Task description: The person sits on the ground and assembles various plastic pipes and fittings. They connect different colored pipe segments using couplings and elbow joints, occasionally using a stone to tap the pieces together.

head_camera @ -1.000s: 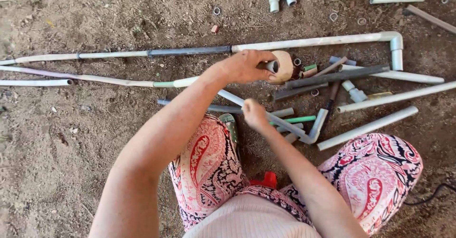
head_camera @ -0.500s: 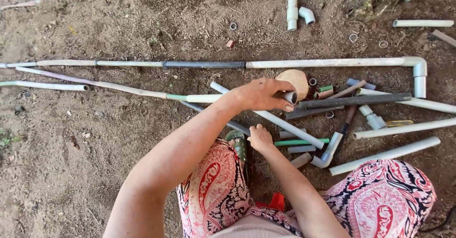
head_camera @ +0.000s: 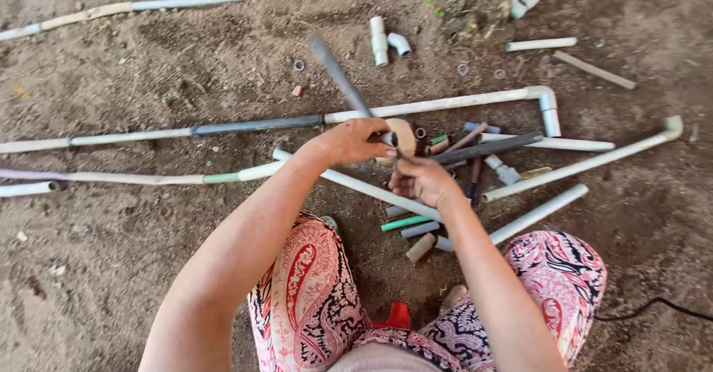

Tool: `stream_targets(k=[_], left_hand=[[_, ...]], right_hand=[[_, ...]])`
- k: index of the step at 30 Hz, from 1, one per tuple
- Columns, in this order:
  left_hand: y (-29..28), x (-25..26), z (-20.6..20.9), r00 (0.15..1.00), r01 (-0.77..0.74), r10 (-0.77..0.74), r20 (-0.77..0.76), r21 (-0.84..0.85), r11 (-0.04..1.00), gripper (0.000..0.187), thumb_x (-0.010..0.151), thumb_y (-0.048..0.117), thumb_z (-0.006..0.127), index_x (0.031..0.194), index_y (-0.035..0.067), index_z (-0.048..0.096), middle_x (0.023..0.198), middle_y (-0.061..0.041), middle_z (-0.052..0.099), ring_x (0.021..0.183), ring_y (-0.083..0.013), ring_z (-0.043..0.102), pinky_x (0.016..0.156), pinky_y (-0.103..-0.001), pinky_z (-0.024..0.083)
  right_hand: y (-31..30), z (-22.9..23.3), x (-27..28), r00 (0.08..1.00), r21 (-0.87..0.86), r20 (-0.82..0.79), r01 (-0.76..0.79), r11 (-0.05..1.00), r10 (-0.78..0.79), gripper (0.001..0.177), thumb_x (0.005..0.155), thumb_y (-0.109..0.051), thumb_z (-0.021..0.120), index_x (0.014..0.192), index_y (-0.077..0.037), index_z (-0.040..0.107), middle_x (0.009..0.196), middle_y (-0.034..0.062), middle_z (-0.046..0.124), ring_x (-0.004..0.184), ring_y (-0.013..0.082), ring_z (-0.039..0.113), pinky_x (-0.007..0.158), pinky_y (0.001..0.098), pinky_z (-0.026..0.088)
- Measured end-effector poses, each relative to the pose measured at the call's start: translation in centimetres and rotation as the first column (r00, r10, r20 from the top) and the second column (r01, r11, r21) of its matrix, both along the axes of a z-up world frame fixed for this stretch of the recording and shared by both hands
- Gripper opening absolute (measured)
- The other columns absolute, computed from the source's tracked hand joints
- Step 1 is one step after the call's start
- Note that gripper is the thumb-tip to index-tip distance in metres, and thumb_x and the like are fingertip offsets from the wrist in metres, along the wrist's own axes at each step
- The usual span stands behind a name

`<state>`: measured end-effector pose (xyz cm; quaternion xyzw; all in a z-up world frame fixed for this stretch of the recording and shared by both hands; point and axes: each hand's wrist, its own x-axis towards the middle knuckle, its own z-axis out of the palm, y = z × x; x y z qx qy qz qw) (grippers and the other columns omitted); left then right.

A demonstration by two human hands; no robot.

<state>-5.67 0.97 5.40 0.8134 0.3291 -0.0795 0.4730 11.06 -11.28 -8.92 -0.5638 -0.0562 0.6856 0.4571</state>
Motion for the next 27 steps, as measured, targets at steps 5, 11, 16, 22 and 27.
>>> stream_targets(k=[5, 11, 16, 22, 27], left_hand=[[1.1, 1.9, -4.2, 1.000, 0.026, -0.028, 0.012, 0.079, 0.997, 0.052, 0.080, 0.045, 0.068, 0.119, 0.013, 0.060, 0.114, -0.016, 0.063, 0.111, -0.0353, 0.057, 0.096, -0.045, 0.045], [1.8, 3.6, -6.9, 0.997, 0.073, -0.068, -0.043, 0.139, 0.988, 0.046, 0.076, 0.051, 0.068, 0.109, 0.019, 0.063, 0.106, -0.012, 0.065, 0.107, -0.0343, 0.059, 0.093, -0.043, 0.047], [1.6, 3.7, -7.2, 0.997, 0.065, -0.057, -0.053, 0.163, 0.984, 0.045, 0.075, 0.050, 0.069, 0.107, 0.019, 0.064, 0.104, -0.014, 0.066, 0.105, -0.0358, 0.059, 0.091, -0.044, 0.047], [1.0, 3.1, -5.6, 0.989, 0.067, -0.048, -0.140, 0.138, 0.988, 0.053, 0.075, 0.053, 0.067, 0.117, 0.021, 0.060, 0.108, -0.013, 0.065, 0.111, -0.0320, 0.058, 0.098, -0.043, 0.045], [1.0, 3.4, -7.3, 0.989, 0.071, -0.052, -0.137, 0.138, 0.988, 0.056, 0.070, 0.058, 0.072, 0.116, 0.026, 0.062, 0.106, -0.007, 0.067, 0.108, -0.0282, 0.061, 0.095, -0.042, 0.047]], right_hand=[[-2.7, 9.1, 4.6, 0.987, 0.315, 0.158, -0.012, 0.949, -0.040, 0.022, 0.076, -0.007, 0.073, 0.093, -0.003, 0.060, 0.085, 0.0175, 0.069, 0.078, 0.0284, 0.070, 0.071, 0.0444, 0.058], [-5.1, 12.0, 6.5, 0.937, 0.472, 0.323, -0.036, 0.881, -0.135, 0.028, 0.077, -0.004, 0.071, 0.103, -0.008, 0.061, 0.096, 0.0160, 0.067, 0.095, 0.0293, 0.065, 0.084, 0.0437, 0.054], [-4.4, 10.3, 4.4, 0.953, 0.508, 0.094, 0.202, 0.837, -0.288, 0.025, 0.076, -0.003, 0.071, 0.094, -0.014, 0.058, 0.098, 0.0103, 0.068, 0.096, 0.0282, 0.066, 0.075, 0.0394, 0.052], [-2.5, 7.7, 2.0, 0.958, 0.445, -0.109, 0.286, 0.848, -0.266, 0.023, 0.078, 0.000, 0.071, 0.095, -0.011, 0.060, 0.104, 0.0112, 0.066, 0.104, 0.0317, 0.061, 0.088, 0.0490, 0.050], [-0.8, 5.5, 1.1, 0.941, 0.481, -0.052, 0.317, 0.817, -0.334, 0.031, 0.077, 0.002, 0.073, 0.103, -0.005, 0.058, 0.106, 0.0152, 0.063, 0.108, 0.0361, 0.058, 0.089, 0.0551, 0.051]])
